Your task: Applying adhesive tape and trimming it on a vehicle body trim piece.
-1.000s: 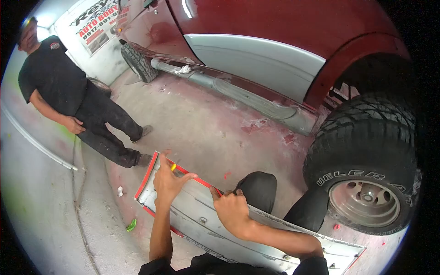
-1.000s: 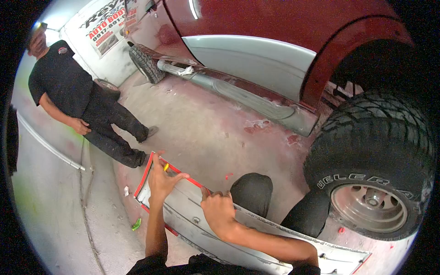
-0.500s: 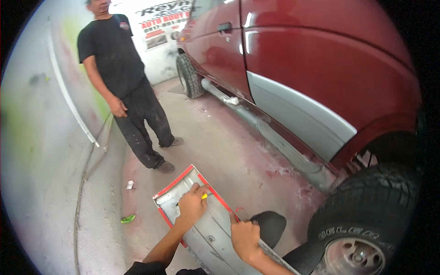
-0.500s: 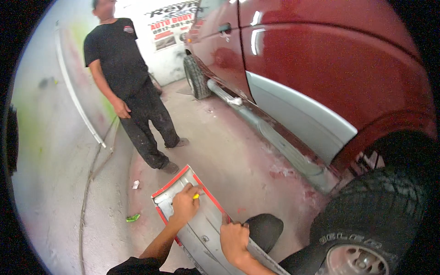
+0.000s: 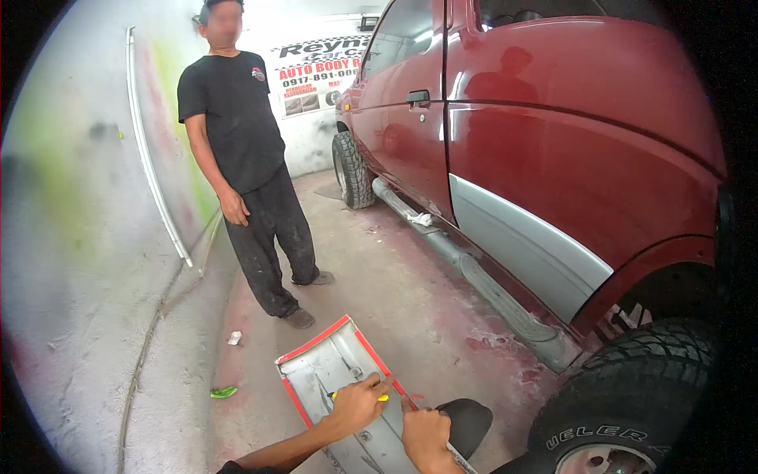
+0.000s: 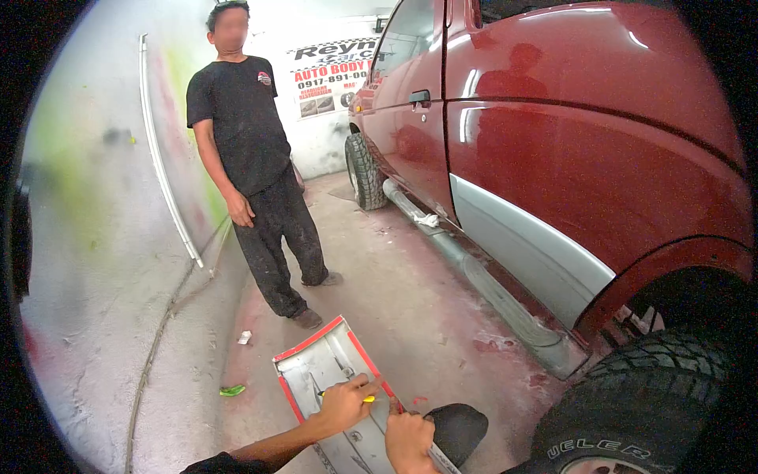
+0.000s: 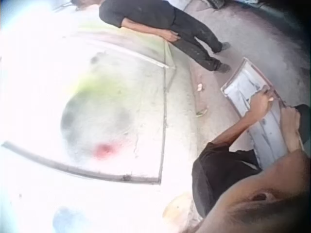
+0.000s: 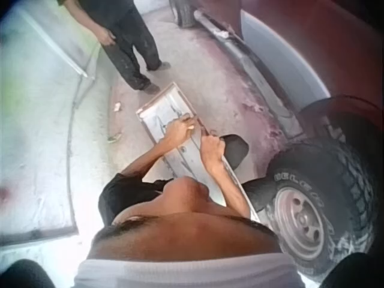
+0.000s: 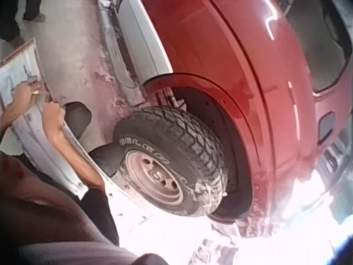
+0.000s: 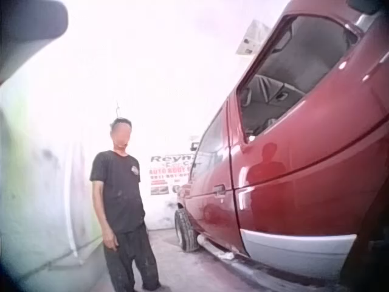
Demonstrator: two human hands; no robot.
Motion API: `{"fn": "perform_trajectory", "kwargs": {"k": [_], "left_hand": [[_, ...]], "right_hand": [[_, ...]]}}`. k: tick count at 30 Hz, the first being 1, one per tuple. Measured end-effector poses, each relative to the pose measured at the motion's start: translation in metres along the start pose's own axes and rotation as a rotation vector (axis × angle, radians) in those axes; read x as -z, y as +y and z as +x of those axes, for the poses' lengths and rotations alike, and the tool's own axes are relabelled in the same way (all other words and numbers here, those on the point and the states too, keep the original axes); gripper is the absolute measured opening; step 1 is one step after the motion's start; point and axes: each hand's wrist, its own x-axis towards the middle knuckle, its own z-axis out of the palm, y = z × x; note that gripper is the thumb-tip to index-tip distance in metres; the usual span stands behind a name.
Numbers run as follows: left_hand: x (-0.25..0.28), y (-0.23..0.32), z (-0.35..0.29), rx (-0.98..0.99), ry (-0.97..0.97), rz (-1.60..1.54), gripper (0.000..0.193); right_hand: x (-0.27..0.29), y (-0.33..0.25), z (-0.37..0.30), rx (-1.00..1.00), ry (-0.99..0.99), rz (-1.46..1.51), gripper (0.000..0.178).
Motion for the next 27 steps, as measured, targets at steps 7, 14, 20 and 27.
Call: {"fn": "perform_trajectory", "kwargs": {"k": [7, 14, 20, 27], "left_hand": [[0.005, 0.012, -0.001, -0.005, -0.134, -0.12, 0.043], [-0.004, -0.006, 0.009, -0.017, 0.065, -0.316, 0.021], [0.0, -0.005, 0.013, 0.094, -0.221, -0.546, 0.019], [-0.005, -0.005, 0.005, 0.099, 0.058, -0.437, 0.023]], "right_hand": [[-0.001, -0.001, 0.005, -0.038, -0.05, 0.024, 0.054], [0.005, -0.002, 0.004, -0.045, -0.088, 0.018, 0.056], [-0.001, 0.0, 0.004, -0.032, -0.068, -0.038, 0.055], [-0.005, -0.004, -0.005, -0.022, 0.175, -0.092, 0.014]]}}
